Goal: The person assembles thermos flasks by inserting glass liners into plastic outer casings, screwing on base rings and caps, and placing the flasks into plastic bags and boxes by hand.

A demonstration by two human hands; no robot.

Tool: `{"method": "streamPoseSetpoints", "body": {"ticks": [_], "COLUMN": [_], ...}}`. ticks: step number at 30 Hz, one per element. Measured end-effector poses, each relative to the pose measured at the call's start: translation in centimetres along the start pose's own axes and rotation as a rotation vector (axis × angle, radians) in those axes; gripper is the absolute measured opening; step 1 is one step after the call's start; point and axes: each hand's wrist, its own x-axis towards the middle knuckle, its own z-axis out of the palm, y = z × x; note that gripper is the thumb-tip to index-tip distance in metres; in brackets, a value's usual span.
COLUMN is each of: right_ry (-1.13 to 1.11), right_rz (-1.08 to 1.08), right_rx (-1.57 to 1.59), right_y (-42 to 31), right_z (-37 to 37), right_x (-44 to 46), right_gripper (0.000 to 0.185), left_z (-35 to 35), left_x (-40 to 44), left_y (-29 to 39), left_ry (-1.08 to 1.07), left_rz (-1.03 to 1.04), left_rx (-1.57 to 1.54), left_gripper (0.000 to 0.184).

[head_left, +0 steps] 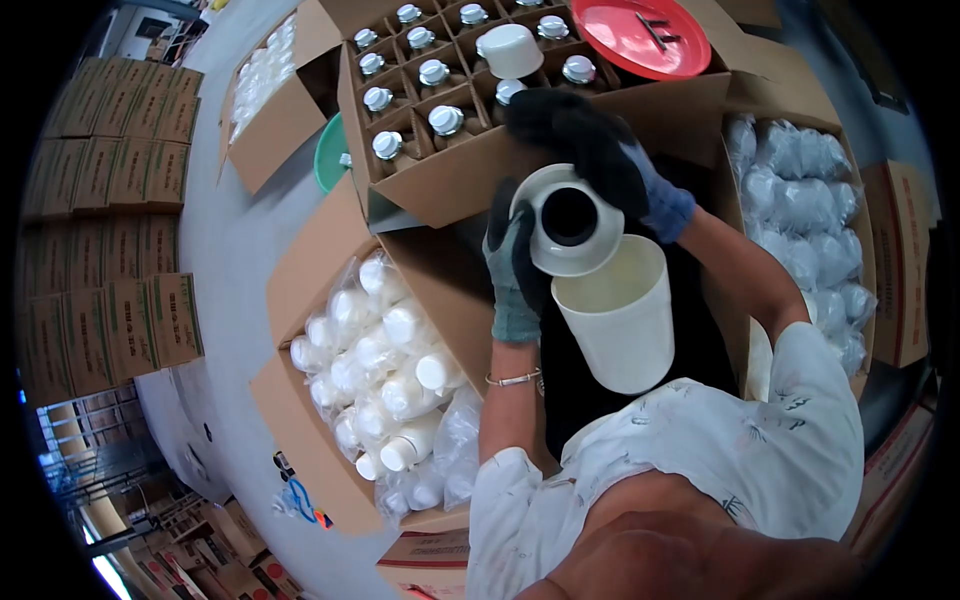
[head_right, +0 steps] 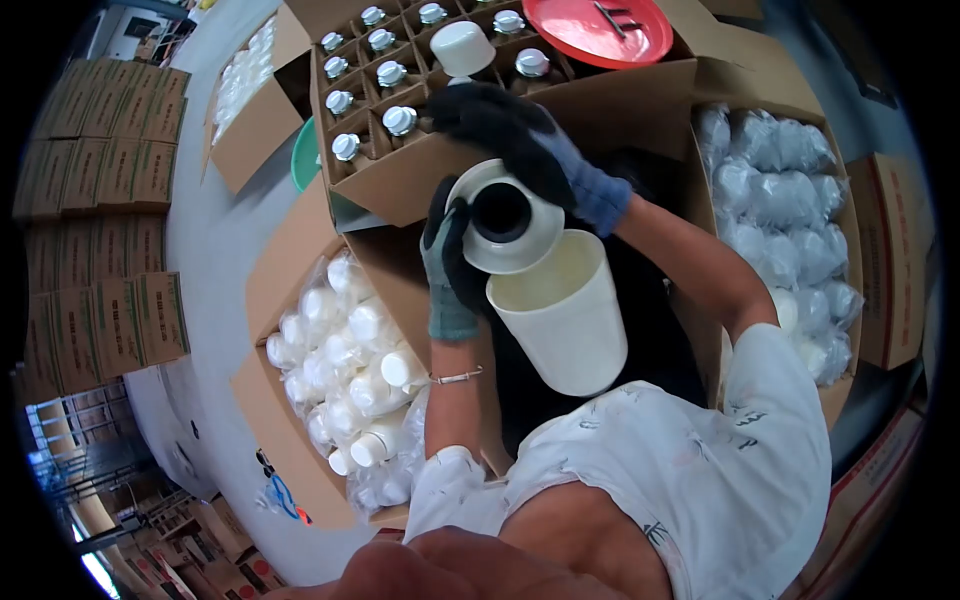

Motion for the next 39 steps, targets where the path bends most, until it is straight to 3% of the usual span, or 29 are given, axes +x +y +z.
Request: {"method": "streamPoseSetpoints", "body": {"ticks": [3, 6, 7, 10, 12, 14, 16, 17, 18, 19, 20, 22, 24, 25, 26, 28, 30, 31, 32, 34, 35, 36, 37, 38, 39], "right_ry": [-0.333, -0.553, -0.485, -0.136, -0.047, -0.178, -0.185, -0.266, -0.27, -0.246, -0.142, -0.08, -0.005, -0.019, -0.163, -0.611, -0.594, -0.578, -0.533, -0.637, -0.569, -0.535, -0.446, -0.433, -0.278], "right_rz": [-0.285, -0.287, -0.268, 0.276, 0.438, 0.679, 0.596, 0.349, 0.239, 0.146, 0.197, 0.001, -0.001, -0.143, -0.219, 0.099, -0.036, 0.024, 0.08, 0.037, 0.023, -0.073, -0.236, -0.318, -0.54], "right_rx": [-0.991, -1.17, -1.146, -0.727, 0.257, 0.953, 0.591, 0.143, -0.277, -0.703, -1.108, -1.452, -1.883, -2.029, -1.924, -1.766, -1.907, -1.754, -1.624, -1.613, -1.602, -1.533, -1.529, -1.617, -1.462], "right_y": [-3.7, -1.2, -0.3, 0.1, 2.9, 5.0, 4.2, 5.7, 5.7, 5.8, 4.3, 6.8, 9.6, 11.0, 10.8, 11.0, 14.6, 15.6, 15.6, 16.4, 17.7, 15.3, 13.1, 10.8, 8.5], "right_z": [1.5, 2.2, 2.0, 4.3, 3.5, 1.7, 1.5, 0.4, -0.3, -1.0, -0.8, -2.5, -3.0, -2.8, -1.3, 2.5, 2.7, 2.2, 1.3, 0.8, 0.3, 0.1, 0.7, 1.1, 1.5], "right_x": [0.7, 0.1, 0.3, 1.4, 1.1, 1.8, 3.5, 5.4, 8.1, 10.8, 14.5, 20.2, 23.3, 24.1, 23.9, 22.8, 18.9, 18.3, 18.4, 19.1, 19.2, 18.8, 18.5, 18.8, 18.3], "right_gripper": [0.063, 0.062, 0.055, 0.05, 0.047, 0.038, 0.043, 0.047, 0.051, 0.056, 0.061, 0.059, 0.045, 0.05, 0.055, 0.057, 0.058, 0.057, 0.055, 0.047, 0.045, 0.043, 0.043, 0.046, 0.039], "left_z": [-0.3, 0.9, 1.0, 3.6, 0.8, 0.2, -1.4, -2.1, -2.6, -2.6, -3.2, -2.9, -2.6, -2.2, -1.7, -2.5, -3.2, -5.0, -5.4, -8.0, -7.1, -6.1, -6.9, -7.7, -7.7], "left_x": [0.2, 0.2, 0.5, -0.2, 0.3, 0.9, 1.8, 2.0, 2.0, 1.9, 1.3, -1.6, -3.4, -3.1, -2.7, -3.3, -3.9, -3.8, -3.2, -0.9, 0.9, 1.6, 2.8, 4.2, 5.1], "left_y": [1.2, 2.7, 2.7, 3.5, 2.7, 3.2, 3.8, 3.3, 2.8, 2.7, 1.7, 1.0, 0.8, 1.6, 2.2, 0.9, 0.7, -1.2, -1.3, -2.5, -0.6, 0.6, 0.4, 0.3, 0.9], "left_ry": [0.089, 0.272, 0.311, 0.451, 0.14, 0.013, -0.104, -0.02, 0.059, 0.096, 0.047, -0.119, -0.268, -0.416, -0.561, -0.403, -0.203, -0.1, -0.012, 0.059, -0.037, -0.099, -0.059, -0.017, 0.018], "left_rz": [0.221, 0.475, 0.571, 0.744, 1.155, 1.223, 1.238, 1.097, 0.954, 0.806, 0.761, 0.614, 0.461, 0.431, 0.399, 0.352, 0.19, 0.236, 0.187, 0.235, 0.418, 0.396, 0.192, 0.181, 0.145], "left_rx": [0.133, 0.458, 0.597, 0.699, 1.279, 1.326, 1.399, 1.402, 1.397, 1.328, 1.04, 0.795, 0.545, 0.533, 0.516, 0.442, 0.328, 0.443, 0.369, 0.319, 0.542, 0.541, -0.011, -0.002, -0.082], "left_gripper": [0.04, 0.037, 0.04, 0.047, 0.064, 0.059, 0.061, 0.066, 0.071, 0.072, 0.066, 0.057, 0.048, 0.047, 0.046, 0.041, 0.038, 0.037, 0.038, 0.035, 0.039, 0.044, 0.051, 0.054, 0.055]}}
